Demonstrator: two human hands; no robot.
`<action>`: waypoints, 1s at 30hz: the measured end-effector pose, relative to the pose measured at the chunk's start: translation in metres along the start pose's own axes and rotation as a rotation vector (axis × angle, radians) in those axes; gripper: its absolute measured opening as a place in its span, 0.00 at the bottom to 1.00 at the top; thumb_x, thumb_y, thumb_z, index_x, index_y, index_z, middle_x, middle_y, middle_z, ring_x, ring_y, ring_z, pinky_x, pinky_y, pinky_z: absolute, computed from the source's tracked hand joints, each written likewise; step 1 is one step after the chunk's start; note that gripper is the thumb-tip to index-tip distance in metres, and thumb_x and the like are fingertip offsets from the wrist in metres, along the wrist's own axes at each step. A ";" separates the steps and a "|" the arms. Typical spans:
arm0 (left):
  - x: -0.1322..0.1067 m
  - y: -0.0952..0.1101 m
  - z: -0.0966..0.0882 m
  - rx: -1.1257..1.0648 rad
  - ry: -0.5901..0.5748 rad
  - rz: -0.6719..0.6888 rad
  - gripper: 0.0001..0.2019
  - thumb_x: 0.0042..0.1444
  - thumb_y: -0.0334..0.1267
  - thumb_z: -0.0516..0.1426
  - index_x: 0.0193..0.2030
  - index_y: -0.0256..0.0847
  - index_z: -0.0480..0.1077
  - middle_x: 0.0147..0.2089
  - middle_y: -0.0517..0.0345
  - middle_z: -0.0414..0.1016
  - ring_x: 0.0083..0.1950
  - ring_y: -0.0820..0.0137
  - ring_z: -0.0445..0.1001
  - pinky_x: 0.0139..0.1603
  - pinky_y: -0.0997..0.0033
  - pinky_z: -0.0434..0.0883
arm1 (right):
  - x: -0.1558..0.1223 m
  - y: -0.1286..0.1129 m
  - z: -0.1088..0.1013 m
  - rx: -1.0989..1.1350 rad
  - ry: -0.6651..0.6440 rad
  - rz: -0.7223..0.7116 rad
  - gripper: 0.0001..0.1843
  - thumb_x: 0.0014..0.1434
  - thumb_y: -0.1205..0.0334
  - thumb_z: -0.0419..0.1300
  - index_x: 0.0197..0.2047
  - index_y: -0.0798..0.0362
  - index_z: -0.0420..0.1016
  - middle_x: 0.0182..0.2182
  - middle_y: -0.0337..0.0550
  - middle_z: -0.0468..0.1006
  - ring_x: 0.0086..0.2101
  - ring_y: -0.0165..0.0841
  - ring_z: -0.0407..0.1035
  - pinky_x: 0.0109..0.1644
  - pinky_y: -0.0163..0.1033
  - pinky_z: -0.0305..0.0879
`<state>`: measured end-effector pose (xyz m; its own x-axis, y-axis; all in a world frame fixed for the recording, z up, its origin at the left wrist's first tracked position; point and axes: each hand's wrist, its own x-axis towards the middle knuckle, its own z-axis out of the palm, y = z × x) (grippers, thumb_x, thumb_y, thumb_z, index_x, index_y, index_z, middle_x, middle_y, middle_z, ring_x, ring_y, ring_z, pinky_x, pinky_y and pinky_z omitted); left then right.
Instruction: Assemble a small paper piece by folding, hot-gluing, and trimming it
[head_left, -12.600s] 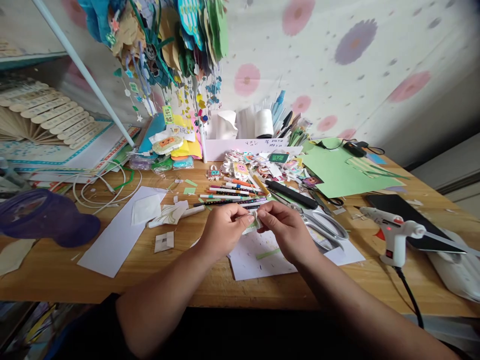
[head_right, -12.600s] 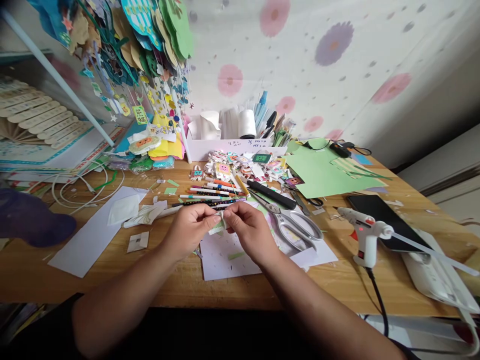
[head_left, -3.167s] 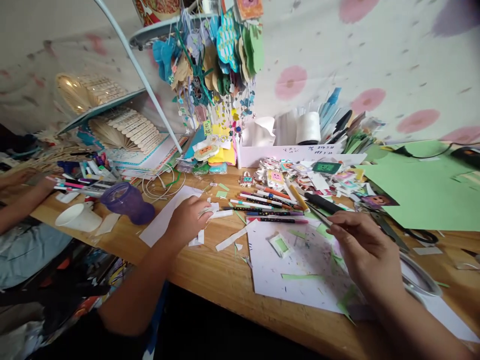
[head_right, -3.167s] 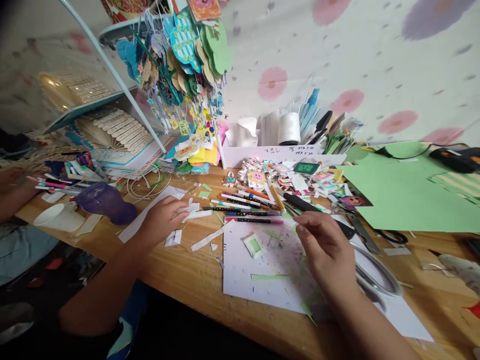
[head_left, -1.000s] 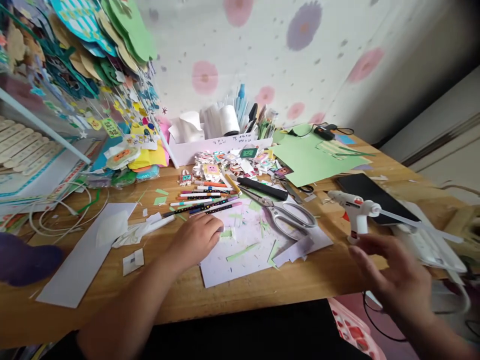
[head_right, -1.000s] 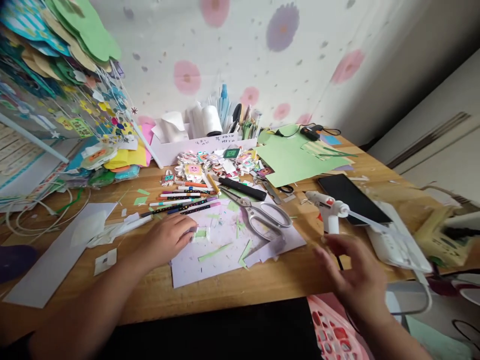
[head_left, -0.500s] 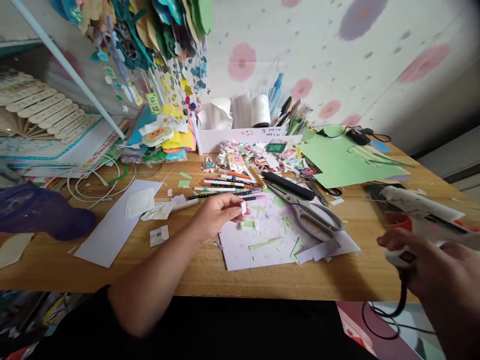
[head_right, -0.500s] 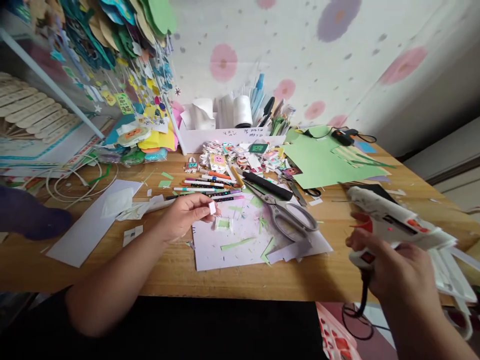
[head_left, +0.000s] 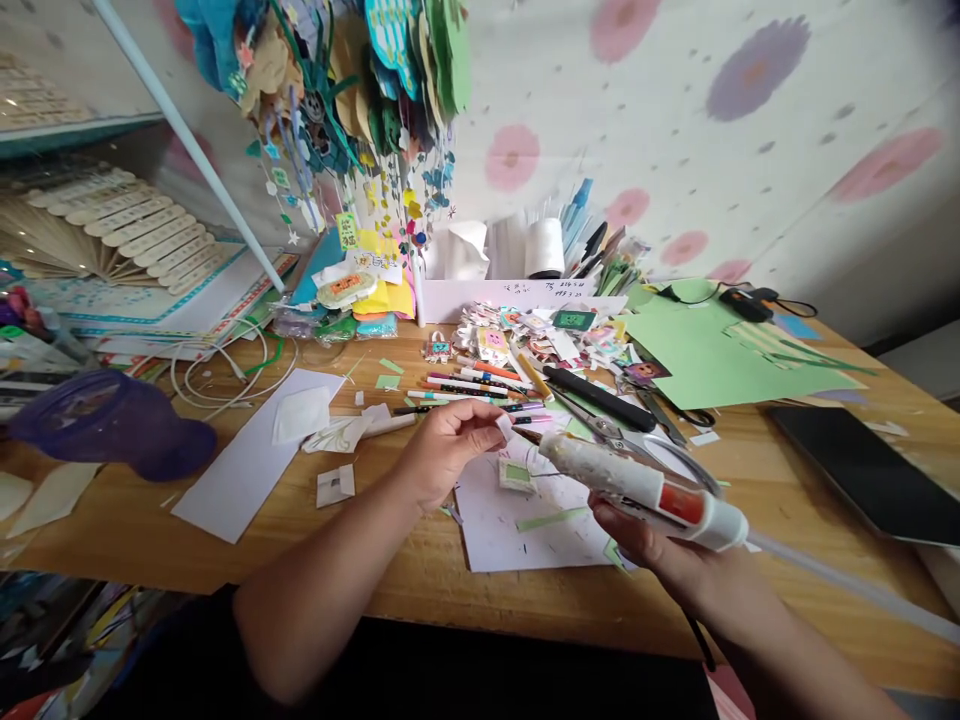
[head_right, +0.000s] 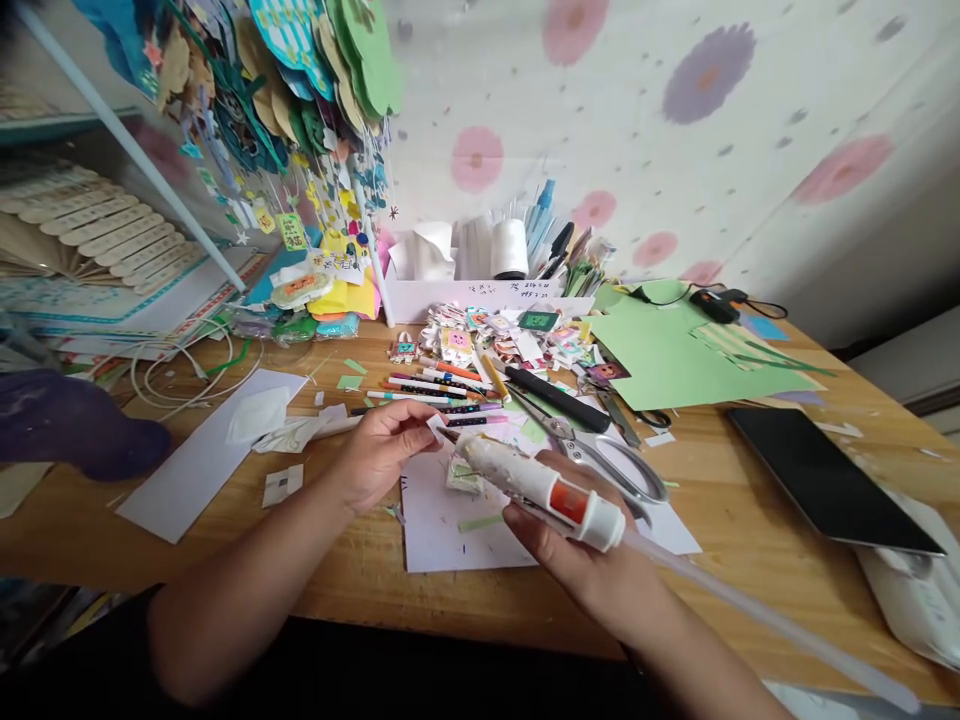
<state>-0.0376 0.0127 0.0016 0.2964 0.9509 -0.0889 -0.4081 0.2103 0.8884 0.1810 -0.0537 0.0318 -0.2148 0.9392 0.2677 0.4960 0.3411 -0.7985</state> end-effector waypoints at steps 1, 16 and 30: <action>0.000 0.000 0.000 0.010 0.000 0.001 0.16 0.38 0.42 0.71 0.33 0.37 0.76 0.32 0.59 0.77 0.33 0.74 0.73 0.39 0.71 0.70 | 0.000 0.000 0.000 -0.005 0.003 0.002 0.11 0.57 0.52 0.60 0.41 0.47 0.78 0.33 0.44 0.80 0.31 0.40 0.75 0.32 0.42 0.73; 0.001 0.001 -0.001 0.179 -0.027 0.032 0.11 0.42 0.41 0.68 0.31 0.36 0.78 0.31 0.56 0.79 0.33 0.71 0.74 0.40 0.70 0.69 | -0.001 0.005 0.001 -0.138 0.029 -0.030 0.08 0.56 0.58 0.61 0.39 0.45 0.80 0.34 0.41 0.83 0.36 0.42 0.77 0.30 0.37 0.72; 0.004 -0.001 -0.003 0.128 0.015 0.040 0.11 0.39 0.40 0.69 0.29 0.37 0.77 0.30 0.57 0.79 0.32 0.73 0.74 0.39 0.69 0.72 | -0.001 0.001 -0.001 -0.117 -0.106 -0.015 0.17 0.56 0.60 0.59 0.49 0.42 0.78 0.41 0.42 0.83 0.44 0.47 0.76 0.40 0.42 0.75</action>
<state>-0.0389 0.0172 -0.0008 0.2685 0.9615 -0.0583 -0.3058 0.1425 0.9414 0.1827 -0.0542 0.0312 -0.3075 0.9266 0.2164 0.5850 0.3634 -0.7250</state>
